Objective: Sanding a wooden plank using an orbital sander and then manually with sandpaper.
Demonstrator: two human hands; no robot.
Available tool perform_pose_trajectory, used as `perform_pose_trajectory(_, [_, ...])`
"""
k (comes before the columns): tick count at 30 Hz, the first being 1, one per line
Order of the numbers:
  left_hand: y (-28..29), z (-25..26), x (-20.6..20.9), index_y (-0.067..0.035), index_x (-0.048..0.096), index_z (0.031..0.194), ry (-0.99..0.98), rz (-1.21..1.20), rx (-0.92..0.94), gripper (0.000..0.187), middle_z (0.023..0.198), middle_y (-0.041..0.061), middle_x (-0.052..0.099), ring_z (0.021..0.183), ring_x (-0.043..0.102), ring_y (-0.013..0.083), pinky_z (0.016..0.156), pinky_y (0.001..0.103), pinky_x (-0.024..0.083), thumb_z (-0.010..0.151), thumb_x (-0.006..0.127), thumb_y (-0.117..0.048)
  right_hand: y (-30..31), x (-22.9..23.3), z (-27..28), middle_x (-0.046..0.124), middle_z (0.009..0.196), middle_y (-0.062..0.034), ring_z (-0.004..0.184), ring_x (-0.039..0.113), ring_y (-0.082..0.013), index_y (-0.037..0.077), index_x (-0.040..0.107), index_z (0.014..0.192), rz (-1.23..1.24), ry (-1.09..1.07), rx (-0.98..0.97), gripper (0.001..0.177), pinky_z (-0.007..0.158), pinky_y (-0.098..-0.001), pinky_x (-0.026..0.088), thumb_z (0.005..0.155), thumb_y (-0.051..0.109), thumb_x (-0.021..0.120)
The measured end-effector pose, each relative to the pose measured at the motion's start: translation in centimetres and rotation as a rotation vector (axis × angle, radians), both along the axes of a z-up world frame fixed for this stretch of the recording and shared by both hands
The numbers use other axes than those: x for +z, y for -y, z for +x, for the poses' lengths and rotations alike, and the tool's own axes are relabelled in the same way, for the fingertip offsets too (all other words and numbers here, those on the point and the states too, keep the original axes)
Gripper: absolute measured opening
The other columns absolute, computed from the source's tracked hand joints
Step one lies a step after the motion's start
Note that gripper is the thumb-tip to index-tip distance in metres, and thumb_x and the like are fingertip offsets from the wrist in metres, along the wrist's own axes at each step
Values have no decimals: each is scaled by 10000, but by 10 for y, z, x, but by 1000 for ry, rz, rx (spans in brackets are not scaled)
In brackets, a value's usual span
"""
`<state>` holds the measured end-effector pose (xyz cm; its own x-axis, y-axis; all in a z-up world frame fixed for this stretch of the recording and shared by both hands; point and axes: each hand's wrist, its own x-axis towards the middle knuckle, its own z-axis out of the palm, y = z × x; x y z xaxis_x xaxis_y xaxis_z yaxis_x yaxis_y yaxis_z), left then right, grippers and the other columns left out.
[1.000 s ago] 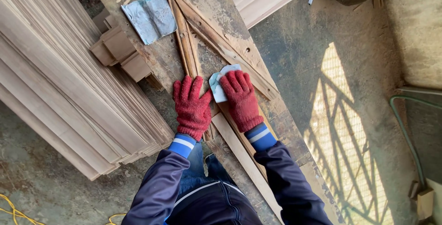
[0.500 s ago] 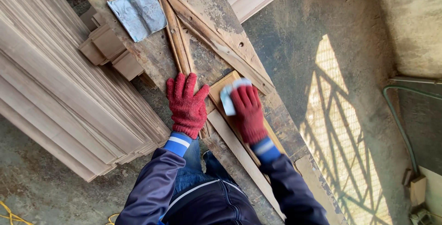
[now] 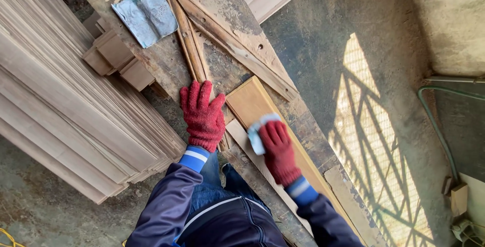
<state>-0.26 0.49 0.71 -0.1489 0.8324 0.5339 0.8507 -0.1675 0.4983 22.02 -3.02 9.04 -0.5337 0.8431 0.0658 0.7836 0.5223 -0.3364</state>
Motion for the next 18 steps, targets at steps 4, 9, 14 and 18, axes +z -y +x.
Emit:
perform_pose_trajectory(4, [-2,1,-5,-177,731,1127,-7,15,-6,239,1366,178,617,1310,529,445,1064,675,387,1000,528,-179,-74,-20,-69,665,1088,-191,1082,645,-442,39,686,1153,142,-88,72,284,994,-567,524,925,-54,544])
perform_pose_trajectory(9, [-3,0,4,-176,720,1138,1,2,-12,249,1359,168,619,1307,531,430,1076,668,383,1013,505,-170,-48,3,-42,657,1097,-194,1089,635,-447,36,671,1157,55,-3,126,295,969,-571,527,920,-86,547])
perform_pose_trajectory(14, [-3,0,4,-176,725,1110,14,4,8,225,1358,163,627,1308,530,428,1077,671,381,999,530,-172,-32,-6,-33,647,1150,-174,1119,622,-423,57,655,1196,47,73,153,323,1010,-557,499,907,-66,577])
perform_pose_trajectory(18, [-1,2,-7,-151,717,1073,-6,7,32,212,1356,158,636,1300,544,415,1069,663,396,1027,514,-188,-79,-40,-75,643,1179,-191,1150,605,-433,31,640,1205,126,-26,165,311,1020,-580,488,915,-59,571])
